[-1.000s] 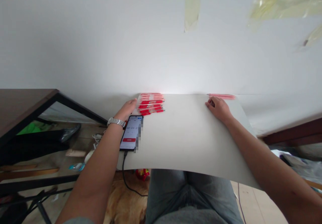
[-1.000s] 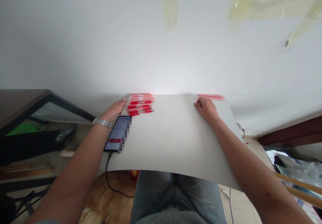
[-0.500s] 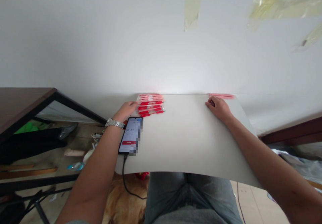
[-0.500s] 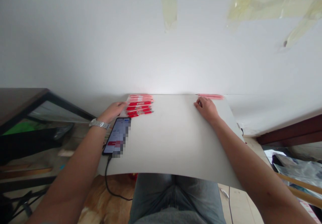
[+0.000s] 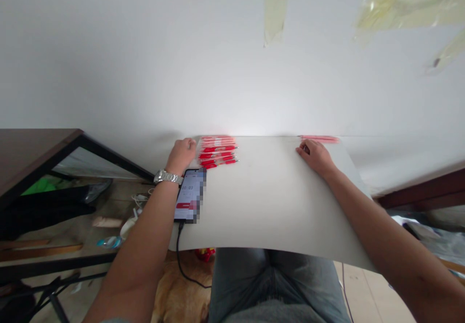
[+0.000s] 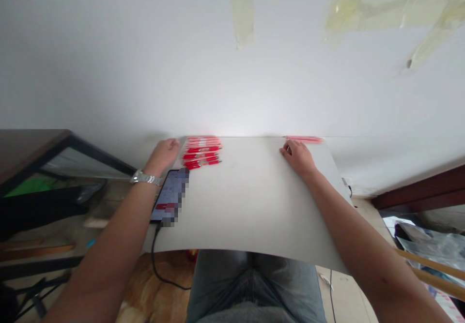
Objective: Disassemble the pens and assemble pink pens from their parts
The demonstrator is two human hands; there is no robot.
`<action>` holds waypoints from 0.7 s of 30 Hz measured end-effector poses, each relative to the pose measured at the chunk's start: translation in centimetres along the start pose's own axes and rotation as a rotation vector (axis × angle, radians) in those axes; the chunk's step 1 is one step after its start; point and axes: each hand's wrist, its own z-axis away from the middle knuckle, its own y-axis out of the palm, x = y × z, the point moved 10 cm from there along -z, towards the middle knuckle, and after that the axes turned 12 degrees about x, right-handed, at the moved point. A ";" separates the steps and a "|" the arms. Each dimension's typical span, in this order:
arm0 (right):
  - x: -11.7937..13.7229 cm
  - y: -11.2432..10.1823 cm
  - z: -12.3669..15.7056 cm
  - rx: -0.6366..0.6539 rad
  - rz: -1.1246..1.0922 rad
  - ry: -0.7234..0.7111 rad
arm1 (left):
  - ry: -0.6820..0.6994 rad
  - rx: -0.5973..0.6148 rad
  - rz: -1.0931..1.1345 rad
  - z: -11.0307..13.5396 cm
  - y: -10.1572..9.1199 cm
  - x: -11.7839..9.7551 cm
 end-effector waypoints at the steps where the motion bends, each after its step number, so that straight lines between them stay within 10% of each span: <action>1: 0.0 0.0 0.0 0.001 -0.003 0.001 | 0.044 -0.063 0.018 0.3 -0.8 -0.7; 10: -0.2 -0.1 -0.1 0.000 -0.038 0.022 | 0.403 0.065 0.064 2.3 -0.1 -7.3; 21: -0.3 -0.1 0.0 -0.011 -0.046 0.022 | 0.444 0.099 -0.075 1.1 1.9 -7.3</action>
